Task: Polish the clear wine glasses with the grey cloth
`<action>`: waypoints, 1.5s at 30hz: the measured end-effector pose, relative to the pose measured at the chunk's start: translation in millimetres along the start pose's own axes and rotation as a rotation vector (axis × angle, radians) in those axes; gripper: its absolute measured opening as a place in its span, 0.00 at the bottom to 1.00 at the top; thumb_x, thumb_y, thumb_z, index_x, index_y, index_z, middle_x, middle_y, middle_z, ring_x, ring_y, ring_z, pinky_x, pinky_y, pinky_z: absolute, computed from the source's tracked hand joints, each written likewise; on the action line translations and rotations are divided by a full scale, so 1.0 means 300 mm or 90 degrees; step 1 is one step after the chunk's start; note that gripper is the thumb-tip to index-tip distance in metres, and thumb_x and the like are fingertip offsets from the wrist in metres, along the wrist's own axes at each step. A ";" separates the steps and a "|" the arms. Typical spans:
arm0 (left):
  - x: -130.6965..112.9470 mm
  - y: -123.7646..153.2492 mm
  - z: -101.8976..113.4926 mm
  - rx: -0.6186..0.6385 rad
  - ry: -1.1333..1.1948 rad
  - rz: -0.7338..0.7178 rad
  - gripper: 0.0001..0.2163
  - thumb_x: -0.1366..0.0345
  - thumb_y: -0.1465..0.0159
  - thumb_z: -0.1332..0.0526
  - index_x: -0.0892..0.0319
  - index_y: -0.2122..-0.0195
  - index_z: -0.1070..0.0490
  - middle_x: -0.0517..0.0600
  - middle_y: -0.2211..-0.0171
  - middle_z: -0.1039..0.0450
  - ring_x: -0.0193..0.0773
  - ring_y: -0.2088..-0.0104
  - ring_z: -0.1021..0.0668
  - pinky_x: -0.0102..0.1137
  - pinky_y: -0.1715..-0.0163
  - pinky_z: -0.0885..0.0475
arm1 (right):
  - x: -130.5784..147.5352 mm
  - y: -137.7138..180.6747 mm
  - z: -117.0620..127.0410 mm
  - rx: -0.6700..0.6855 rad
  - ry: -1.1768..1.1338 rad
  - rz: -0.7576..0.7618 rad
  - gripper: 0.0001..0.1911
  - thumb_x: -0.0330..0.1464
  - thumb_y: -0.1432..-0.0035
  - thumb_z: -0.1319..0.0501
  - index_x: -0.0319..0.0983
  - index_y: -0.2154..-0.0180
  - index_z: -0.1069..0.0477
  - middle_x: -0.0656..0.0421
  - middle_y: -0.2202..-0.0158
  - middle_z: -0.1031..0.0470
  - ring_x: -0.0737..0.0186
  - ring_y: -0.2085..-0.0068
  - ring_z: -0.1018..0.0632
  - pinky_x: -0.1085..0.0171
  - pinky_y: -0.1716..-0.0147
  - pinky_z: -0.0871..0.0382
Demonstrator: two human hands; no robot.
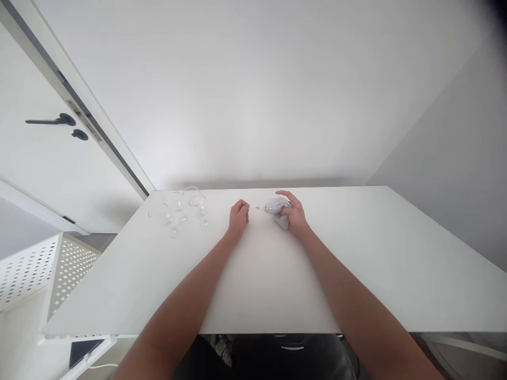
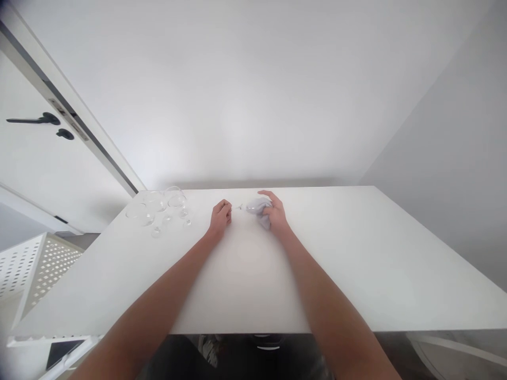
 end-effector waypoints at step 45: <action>0.012 -0.012 0.054 -0.081 0.011 0.009 0.11 0.65 0.40 0.43 0.56 0.74 0.47 0.43 0.76 0.50 0.29 0.78 0.46 0.27 0.79 0.50 | 0.004 0.022 -0.085 0.139 0.077 -0.016 0.37 0.27 0.63 0.43 0.46 0.47 0.26 0.60 0.64 0.25 0.62 0.68 0.30 0.66 0.71 0.38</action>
Point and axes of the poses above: each hand's wrist, its own y-axis away from the middle knuckle, its own z-axis out of the back of the hand, x = y × z, the point moved 10 cm from there along -y, towards the middle knuckle
